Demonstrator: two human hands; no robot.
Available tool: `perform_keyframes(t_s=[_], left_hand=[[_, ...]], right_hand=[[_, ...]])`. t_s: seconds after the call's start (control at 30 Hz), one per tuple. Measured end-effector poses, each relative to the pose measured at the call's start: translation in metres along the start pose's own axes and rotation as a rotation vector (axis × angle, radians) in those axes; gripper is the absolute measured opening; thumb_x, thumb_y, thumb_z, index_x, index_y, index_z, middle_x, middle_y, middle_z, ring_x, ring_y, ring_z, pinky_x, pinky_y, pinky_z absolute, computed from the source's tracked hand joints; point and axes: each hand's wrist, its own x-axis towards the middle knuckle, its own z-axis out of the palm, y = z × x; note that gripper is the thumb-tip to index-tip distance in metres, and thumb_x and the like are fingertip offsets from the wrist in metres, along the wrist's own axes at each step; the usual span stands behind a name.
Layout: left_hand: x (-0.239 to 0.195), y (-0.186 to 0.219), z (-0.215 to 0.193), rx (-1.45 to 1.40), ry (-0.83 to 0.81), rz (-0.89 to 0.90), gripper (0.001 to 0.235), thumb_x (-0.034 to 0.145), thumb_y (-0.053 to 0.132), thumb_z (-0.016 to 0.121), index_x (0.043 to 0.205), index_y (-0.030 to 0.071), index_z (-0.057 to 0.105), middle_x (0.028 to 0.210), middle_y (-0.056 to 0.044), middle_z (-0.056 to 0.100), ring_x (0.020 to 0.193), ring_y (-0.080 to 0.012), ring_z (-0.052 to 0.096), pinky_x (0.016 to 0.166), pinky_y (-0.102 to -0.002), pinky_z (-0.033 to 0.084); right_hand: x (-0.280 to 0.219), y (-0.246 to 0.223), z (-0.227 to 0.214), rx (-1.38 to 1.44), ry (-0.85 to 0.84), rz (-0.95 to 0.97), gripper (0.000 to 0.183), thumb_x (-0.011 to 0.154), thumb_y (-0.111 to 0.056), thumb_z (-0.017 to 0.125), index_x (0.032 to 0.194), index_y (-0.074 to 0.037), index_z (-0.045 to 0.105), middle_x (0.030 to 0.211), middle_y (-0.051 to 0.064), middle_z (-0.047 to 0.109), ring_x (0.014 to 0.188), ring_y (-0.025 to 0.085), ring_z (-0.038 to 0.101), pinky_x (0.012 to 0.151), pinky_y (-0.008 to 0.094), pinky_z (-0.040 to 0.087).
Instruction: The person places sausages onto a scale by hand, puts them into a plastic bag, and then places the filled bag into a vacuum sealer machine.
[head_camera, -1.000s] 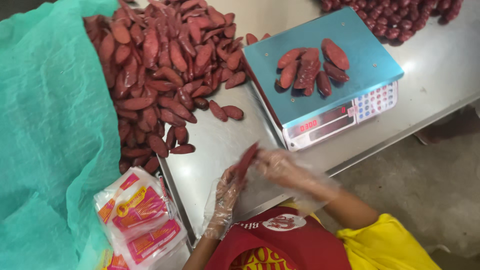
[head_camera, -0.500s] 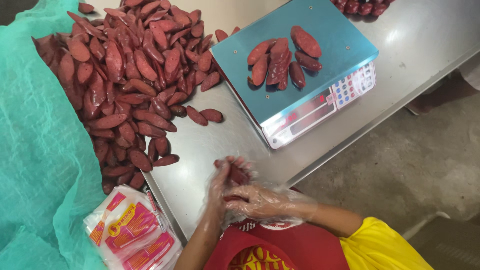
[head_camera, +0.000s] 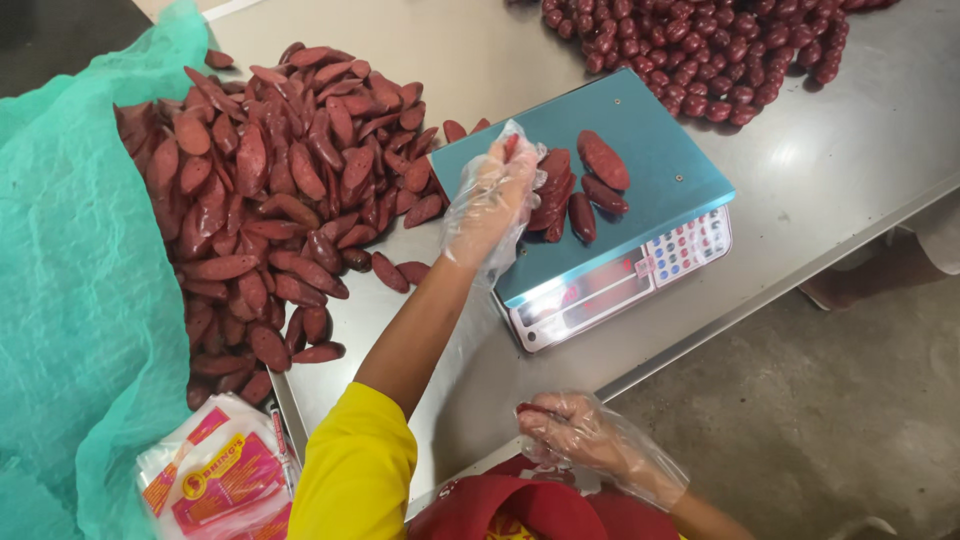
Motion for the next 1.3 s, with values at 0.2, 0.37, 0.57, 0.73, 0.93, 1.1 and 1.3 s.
perform_keyframes(t_s=[0.2,0.37,0.57,0.73,0.93,1.1,1.3], left_hand=[[-0.010,-0.008,-0.011,0.274,0.052,0.830,0.050,0.117,0.032,0.063,0.141,-0.009,0.047,0.125,-0.025,0.065,0.110,-0.0341,0.066,0.090,-0.043,0.052],[-0.055,-0.002,-0.073,0.494,0.097,0.399,0.042,0.107,0.031,0.060,0.133,-0.001,0.063,0.095,-0.007,0.072,0.085,-0.0123,0.065,0.076,-0.026,0.054],[-0.157,-0.100,-0.109,-0.054,0.153,-0.013,0.045,0.098,0.033,0.067,0.125,-0.003,0.063,0.111,-0.011,0.073,0.092,-0.0155,0.069,0.082,-0.030,0.057],[-0.243,-0.140,-0.082,-0.412,0.129,-0.472,0.052,0.091,0.041,0.065,0.125,0.002,0.063,0.110,-0.013,0.071,0.095,-0.0207,0.070,0.085,-0.036,0.060],[-0.263,-0.142,-0.069,-0.663,0.037,-0.687,0.053,0.096,0.050,0.052,0.121,0.004,0.063,0.099,-0.009,0.070,0.080,-0.0188,0.068,0.071,-0.034,0.060],[-0.267,-0.137,-0.079,-0.575,-0.022,-0.563,0.049,0.100,0.041,0.054,0.124,-0.001,0.064,0.093,-0.006,0.069,0.069,-0.0124,0.064,0.057,-0.025,0.053],[-0.276,-0.152,-0.098,-0.441,0.284,-0.565,0.050,0.095,0.030,0.067,0.133,-0.001,0.059,0.095,-0.009,0.068,0.063,-0.0104,0.054,0.051,-0.024,0.043]], right_hand=[[0.002,-0.014,0.001,-0.215,0.100,0.058,0.051,0.103,-0.048,0.057,0.089,0.000,0.068,0.069,0.003,0.053,0.061,0.010,0.053,0.058,0.029,0.053],[0.008,-0.009,0.012,-0.091,0.103,-0.003,0.043,0.096,-0.042,0.059,0.119,-0.007,0.070,0.073,0.002,0.060,0.062,0.011,0.054,0.057,0.031,0.048],[0.014,0.004,0.020,-0.342,0.154,-0.128,0.065,0.088,-0.025,0.066,0.149,-0.015,0.043,0.103,0.008,0.068,0.086,0.016,0.069,0.076,0.035,0.061],[0.021,-0.010,0.040,-0.520,0.072,0.125,0.082,0.088,-0.021,0.053,0.164,-0.033,0.026,0.110,0.008,0.071,0.092,0.027,0.073,0.079,0.042,0.063],[0.023,-0.015,0.052,-0.203,-0.185,-0.125,0.064,0.096,-0.023,0.058,0.156,-0.018,0.039,0.122,0.010,0.068,0.112,0.023,0.067,0.093,0.041,0.061],[0.068,-0.031,0.018,-0.739,0.238,-0.506,0.038,0.093,-0.028,0.070,0.129,-0.015,0.071,0.120,0.008,0.075,0.103,0.018,0.074,0.093,0.034,0.058],[0.133,-0.156,-0.078,-0.742,0.669,-0.935,0.026,0.093,-0.010,0.072,0.118,-0.004,0.071,0.105,0.013,0.077,0.090,0.020,0.074,0.076,0.034,0.059]])
